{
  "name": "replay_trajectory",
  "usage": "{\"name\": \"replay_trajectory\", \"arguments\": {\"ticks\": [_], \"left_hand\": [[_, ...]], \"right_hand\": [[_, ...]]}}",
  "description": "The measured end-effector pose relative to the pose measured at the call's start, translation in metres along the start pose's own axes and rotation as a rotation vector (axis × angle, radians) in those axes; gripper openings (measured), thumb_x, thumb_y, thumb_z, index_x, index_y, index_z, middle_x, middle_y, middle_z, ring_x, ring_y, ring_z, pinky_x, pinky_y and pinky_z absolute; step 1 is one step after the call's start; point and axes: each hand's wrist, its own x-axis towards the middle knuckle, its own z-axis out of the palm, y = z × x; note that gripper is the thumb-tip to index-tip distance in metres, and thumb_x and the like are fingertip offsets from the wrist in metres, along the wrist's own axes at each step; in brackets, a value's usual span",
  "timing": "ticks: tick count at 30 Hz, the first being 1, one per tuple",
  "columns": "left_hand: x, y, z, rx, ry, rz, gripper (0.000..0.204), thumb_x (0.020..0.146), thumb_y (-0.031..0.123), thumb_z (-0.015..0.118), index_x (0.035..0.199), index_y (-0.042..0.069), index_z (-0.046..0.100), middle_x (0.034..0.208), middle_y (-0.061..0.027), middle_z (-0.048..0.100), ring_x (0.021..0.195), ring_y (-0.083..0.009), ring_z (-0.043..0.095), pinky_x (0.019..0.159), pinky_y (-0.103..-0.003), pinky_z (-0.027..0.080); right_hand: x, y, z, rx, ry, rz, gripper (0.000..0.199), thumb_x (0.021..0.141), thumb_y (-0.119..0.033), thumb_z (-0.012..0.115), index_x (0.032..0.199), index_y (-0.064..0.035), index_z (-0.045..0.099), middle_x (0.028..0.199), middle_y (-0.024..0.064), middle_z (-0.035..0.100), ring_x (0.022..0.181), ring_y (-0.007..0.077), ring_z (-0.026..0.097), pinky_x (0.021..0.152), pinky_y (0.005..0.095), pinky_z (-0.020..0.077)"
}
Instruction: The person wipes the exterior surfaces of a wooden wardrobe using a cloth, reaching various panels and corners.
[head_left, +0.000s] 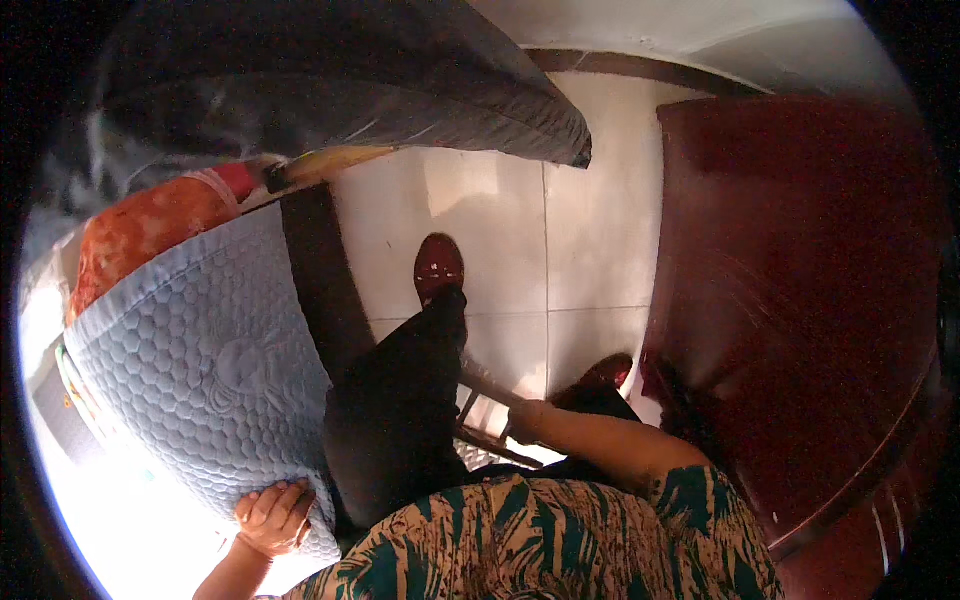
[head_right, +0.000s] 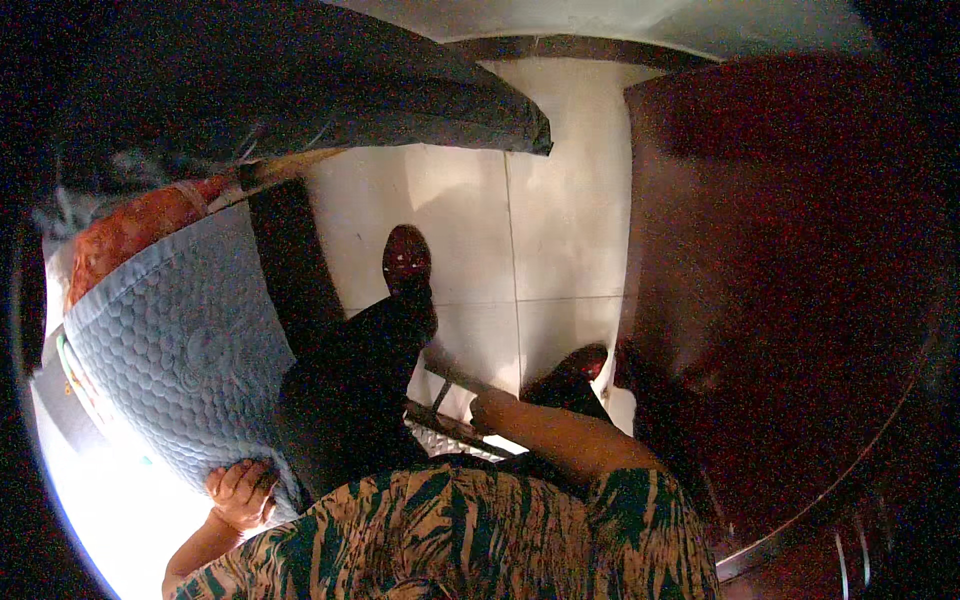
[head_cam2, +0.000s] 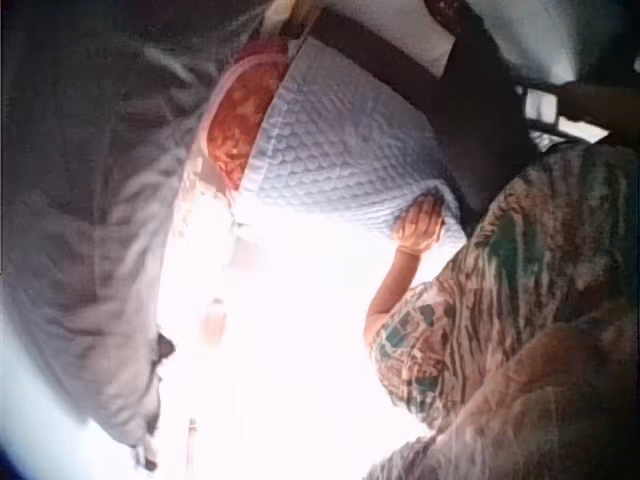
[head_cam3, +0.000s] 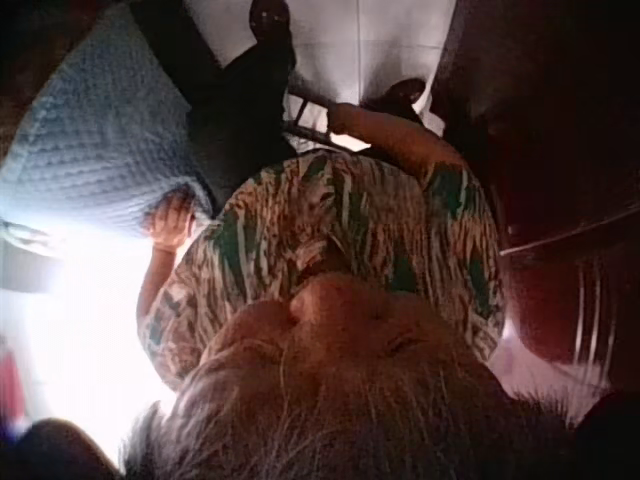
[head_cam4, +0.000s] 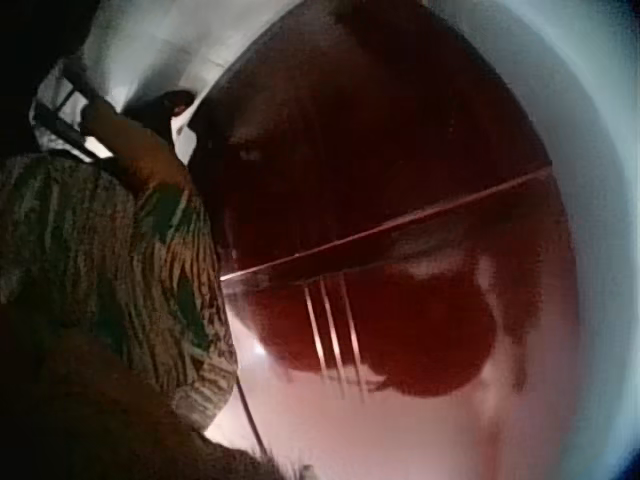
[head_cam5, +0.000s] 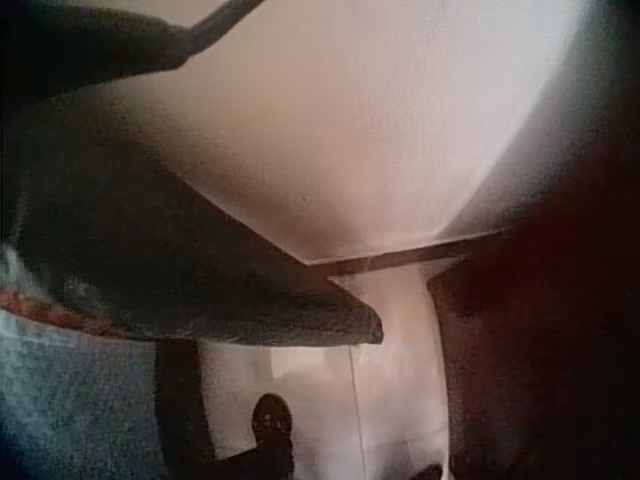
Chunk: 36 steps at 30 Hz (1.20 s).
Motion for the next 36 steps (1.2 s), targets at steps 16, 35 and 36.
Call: {"name": "replay_trajectory", "arguments": {"ticks": [16, 35, 36], "left_hand": [[-0.01, 0.009, 0.005, 0.091, -0.128, -0.058, 0.031, 0.085, 0.036, 0.045, 0.099, 0.022, 0.069, 0.109, 0.006, 0.063, 0.101, -0.0138, 0.053, 0.095, -0.037, 0.026], [-0.038, -0.019, -0.008, -0.136, -0.049, 0.017, 0.017, 0.079, 0.024, 0.054, 0.087, 0.021, 0.069, 0.104, 0.006, 0.066, 0.1, -0.0118, 0.056, 0.099, -0.035, 0.026], [-0.036, -0.017, -0.004, -0.147, -0.039, 0.017, 0.017, 0.079, 0.024, 0.054, 0.087, 0.021, 0.069, 0.104, 0.0062, 0.066, 0.1, -0.0117, 0.056, 0.1, -0.035, 0.026]], "right_hand": [[-0.01, -0.034, 0.083, 0.441, -0.009, 0.084, 0.076, 0.075, -0.004, 0.059, 0.141, -0.0073, 0.022, 0.109, 0.0297, 0.05, 0.104, 0.0416, 0.056, 0.084, 0.0479, 0.0492], [-0.049, -0.088, -0.046, 0.36, 0.465, 0.566, 0.038, 0.075, -0.005, 0.058, 0.112, -0.007, 0.052, 0.109, 0.0222, 0.055, 0.1, 0.0412, 0.058, 0.083, 0.0485, 0.0479], [-0.051, -0.083, -0.064, 0.353, 0.539, 0.587, 0.036, 0.075, -0.006, 0.058, 0.111, -0.0066, 0.053, 0.108, 0.0227, 0.056, 0.099, 0.0411, 0.058, 0.082, 0.0488, 0.0481]]}}
